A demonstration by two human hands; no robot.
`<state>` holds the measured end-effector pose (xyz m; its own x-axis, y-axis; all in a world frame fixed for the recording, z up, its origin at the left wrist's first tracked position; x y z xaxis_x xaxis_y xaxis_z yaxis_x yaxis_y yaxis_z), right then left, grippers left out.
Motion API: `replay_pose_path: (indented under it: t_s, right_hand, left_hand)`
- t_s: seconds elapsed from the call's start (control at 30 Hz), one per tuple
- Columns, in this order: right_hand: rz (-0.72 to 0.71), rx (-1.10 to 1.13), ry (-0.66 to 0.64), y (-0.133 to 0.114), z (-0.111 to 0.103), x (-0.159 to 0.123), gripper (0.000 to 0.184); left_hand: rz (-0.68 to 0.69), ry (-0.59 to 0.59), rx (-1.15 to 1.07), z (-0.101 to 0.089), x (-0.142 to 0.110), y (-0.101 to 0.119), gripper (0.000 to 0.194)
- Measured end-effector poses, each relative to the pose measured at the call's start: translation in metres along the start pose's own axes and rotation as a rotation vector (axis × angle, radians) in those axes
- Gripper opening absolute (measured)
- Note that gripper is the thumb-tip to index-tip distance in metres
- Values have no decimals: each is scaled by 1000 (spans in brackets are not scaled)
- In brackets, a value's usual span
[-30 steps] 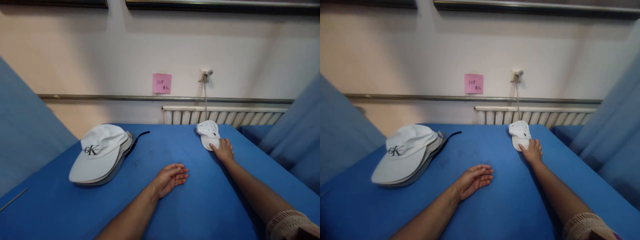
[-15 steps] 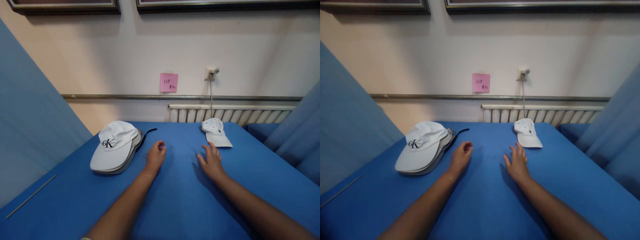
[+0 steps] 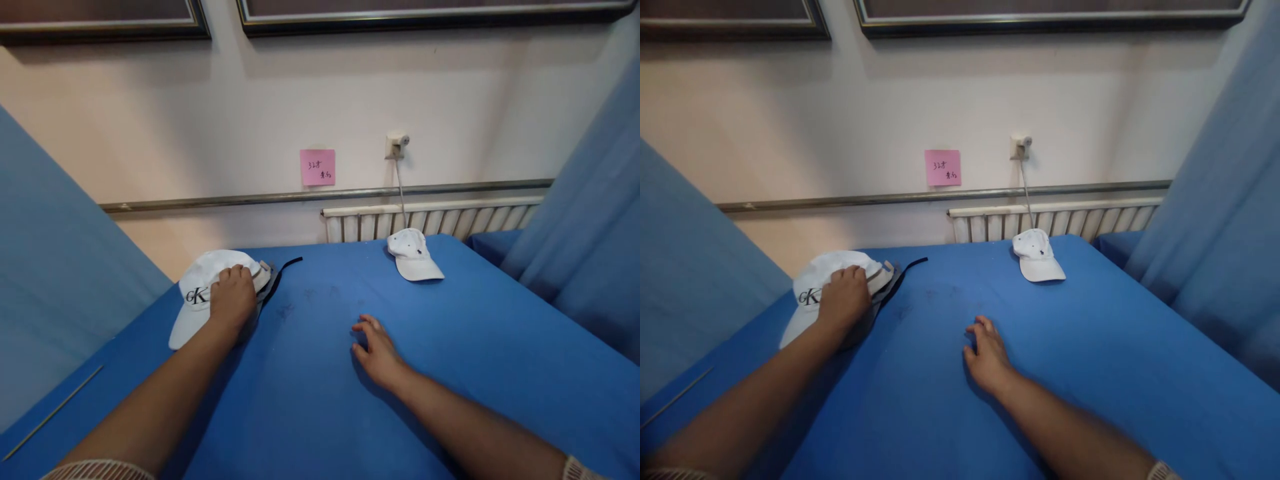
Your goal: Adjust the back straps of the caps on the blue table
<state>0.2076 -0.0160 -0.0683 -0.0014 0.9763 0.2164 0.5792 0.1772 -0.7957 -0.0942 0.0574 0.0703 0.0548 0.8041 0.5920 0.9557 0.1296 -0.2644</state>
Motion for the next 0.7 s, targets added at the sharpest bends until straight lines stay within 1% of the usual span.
replay_pose_path:
  t_s: [0.1,0.23,0.4,0.47,0.53,0.63,0.7]
  right_hand:
    - [-30,-11,-25,3,-7,1,36]
    - [-54,-9,-64,4,-12,2,33]
    - [-83,-27,-98,-3,-15,4,32]
    - [-97,-25,-97,-3,-16,4,32]
    - [-102,-10,-88,0,-17,5,31]
    - [-101,40,-59,9,-14,7,30]
    - [-95,98,-18,15,-10,10,30]
  left_hand:
    - [40,-14,3,-2,9,-4,33]
    - [107,-19,4,-6,19,-12,25]
    - [179,19,13,-25,27,-27,15]
    - [189,67,10,-36,34,-35,13]
    - [175,138,4,-47,47,-43,15]
    - [112,287,-9,-65,70,-50,25]
    - [66,409,-36,-77,83,-49,31]
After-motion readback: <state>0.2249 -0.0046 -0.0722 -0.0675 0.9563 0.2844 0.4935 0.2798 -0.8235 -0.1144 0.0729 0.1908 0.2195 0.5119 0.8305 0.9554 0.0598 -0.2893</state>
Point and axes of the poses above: each hand's wrist, its own x-axis towards the middle knuckle, its own z-axis out of the palm, y = z × x, the point moved 3 cm from there along x, towards the middle knuckle, and after that the axes turned 11 degrees about y, right-handed, at the moved point
